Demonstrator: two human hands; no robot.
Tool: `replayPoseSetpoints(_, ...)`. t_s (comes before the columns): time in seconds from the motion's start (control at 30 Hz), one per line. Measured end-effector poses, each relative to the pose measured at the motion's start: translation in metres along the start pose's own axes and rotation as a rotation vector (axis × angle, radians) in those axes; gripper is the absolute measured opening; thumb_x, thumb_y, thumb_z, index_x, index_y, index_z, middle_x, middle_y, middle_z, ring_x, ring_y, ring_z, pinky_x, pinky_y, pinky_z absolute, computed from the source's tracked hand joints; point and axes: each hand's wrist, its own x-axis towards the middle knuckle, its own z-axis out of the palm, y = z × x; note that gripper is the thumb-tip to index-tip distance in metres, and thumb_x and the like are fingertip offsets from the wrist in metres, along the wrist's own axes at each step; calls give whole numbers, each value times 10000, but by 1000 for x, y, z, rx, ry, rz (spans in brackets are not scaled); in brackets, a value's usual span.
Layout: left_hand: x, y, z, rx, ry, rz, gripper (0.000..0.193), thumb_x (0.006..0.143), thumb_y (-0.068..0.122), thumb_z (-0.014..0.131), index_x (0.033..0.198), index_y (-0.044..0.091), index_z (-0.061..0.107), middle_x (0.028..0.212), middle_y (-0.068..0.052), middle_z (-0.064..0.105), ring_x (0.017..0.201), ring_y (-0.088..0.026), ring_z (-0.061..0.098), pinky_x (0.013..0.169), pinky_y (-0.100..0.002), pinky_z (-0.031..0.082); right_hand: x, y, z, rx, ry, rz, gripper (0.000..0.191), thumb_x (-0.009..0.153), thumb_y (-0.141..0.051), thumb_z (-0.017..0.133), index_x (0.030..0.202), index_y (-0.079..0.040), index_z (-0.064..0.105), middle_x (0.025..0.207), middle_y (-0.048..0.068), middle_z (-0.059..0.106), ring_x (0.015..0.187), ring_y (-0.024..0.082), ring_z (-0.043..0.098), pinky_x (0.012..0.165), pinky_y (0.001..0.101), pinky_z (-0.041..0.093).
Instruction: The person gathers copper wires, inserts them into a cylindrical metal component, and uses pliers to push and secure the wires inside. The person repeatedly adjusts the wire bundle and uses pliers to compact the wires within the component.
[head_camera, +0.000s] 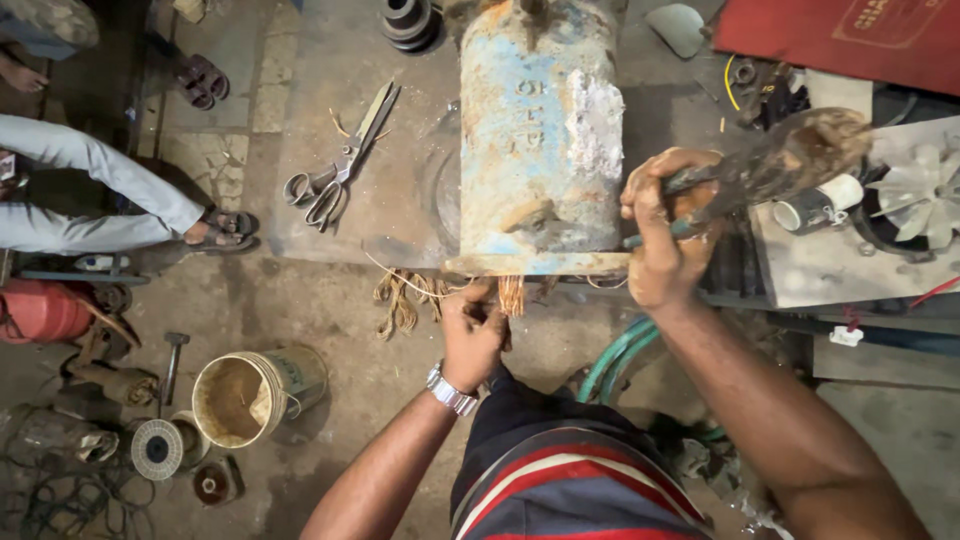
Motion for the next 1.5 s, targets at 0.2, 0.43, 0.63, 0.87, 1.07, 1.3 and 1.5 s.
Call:
replayPoseSetpoints(0.2, -7, 27, 14, 316, -115, 182, 123, 912, -67, 642, 1033, -87, 655, 743, -122, 628, 560, -140, 611, 479, -279, 496, -2, 5, 7, 58, 42, -48, 156, 1143, -89, 584, 1221, -66, 451, 984, 90, 525, 809, 146, 508, 714, 287, 449)
replayPoseSetpoints(0.43, -3, 68, 8, 375, -163, 155, 358, 907, -74, 598, 1258, -95, 666, 738, -130, 707, 537, -151, 699, 484, -276, 556, -8, 1, 12, 61, 71, -61, 144, 1188, -108, 562, 1257, -65, 443, 968, 99, 537, 841, 167, 525, 752, 304, 469)
replayPoseSetpoints(0.63, -4, 58, -4, 88, -360, 93, 547, 963, -60, 553, 1494, -55, 420, 1129, -128, 683, 736, -180, 744, 586, -274, 602, -27, -17, 2, -179, 213, -362, 193, 1140, -214, 514, 1227, -53, 454, 1081, 78, 522, 916, 204, 598, 793, 360, 540)
replayPoseSetpoints(0.87, -28, 53, -31, 203, -383, -47, 565, 969, 16, 616, 1510, 15, 456, 1193, -165, 741, 751, -150, 742, 606, -259, 590, -110, -54, -55, -433, 444, -339, 269, 1084, -263, 427, 1207, -33, 492, 1035, 85, 599, 828, 137, 542, 695, 261, 494)
replayPoseSetpoints(1.07, -65, 23, -33, 321, -621, 56, 426, 1040, 181, 671, 1416, -13, 624, 1321, -137, 721, 1013, -138, 692, 847, -288, 553, -219, -5, -48, -270, -3, 178, 147, 1085, -112, 531, 1196, -93, 624, 1214, 88, 669, 941, 122, 613, 799, 296, 522)
replayPoseSetpoints(1.3, -91, -23, -8, -80, -693, -334, 357, 1131, 335, 530, 1100, -6, 627, 917, -76, 653, 786, -103, 601, 711, -255, 502, -243, 42, -12, -158, -15, 858, 210, 1028, -233, 546, 1139, -65, 606, 693, 2, 592, 419, 92, 539, 369, 273, 436)
replayPoseSetpoints(1.5, -92, -26, -33, -206, -655, -415, 415, 1069, 406, 503, 926, 39, 634, 740, -58, 665, 505, -124, 529, 473, -274, 443, -240, 42, 19, -179, -21, 864, 166, 1035, -253, 537, 1006, -90, 541, 609, -8, 524, 399, 73, 482, 348, 257, 366)
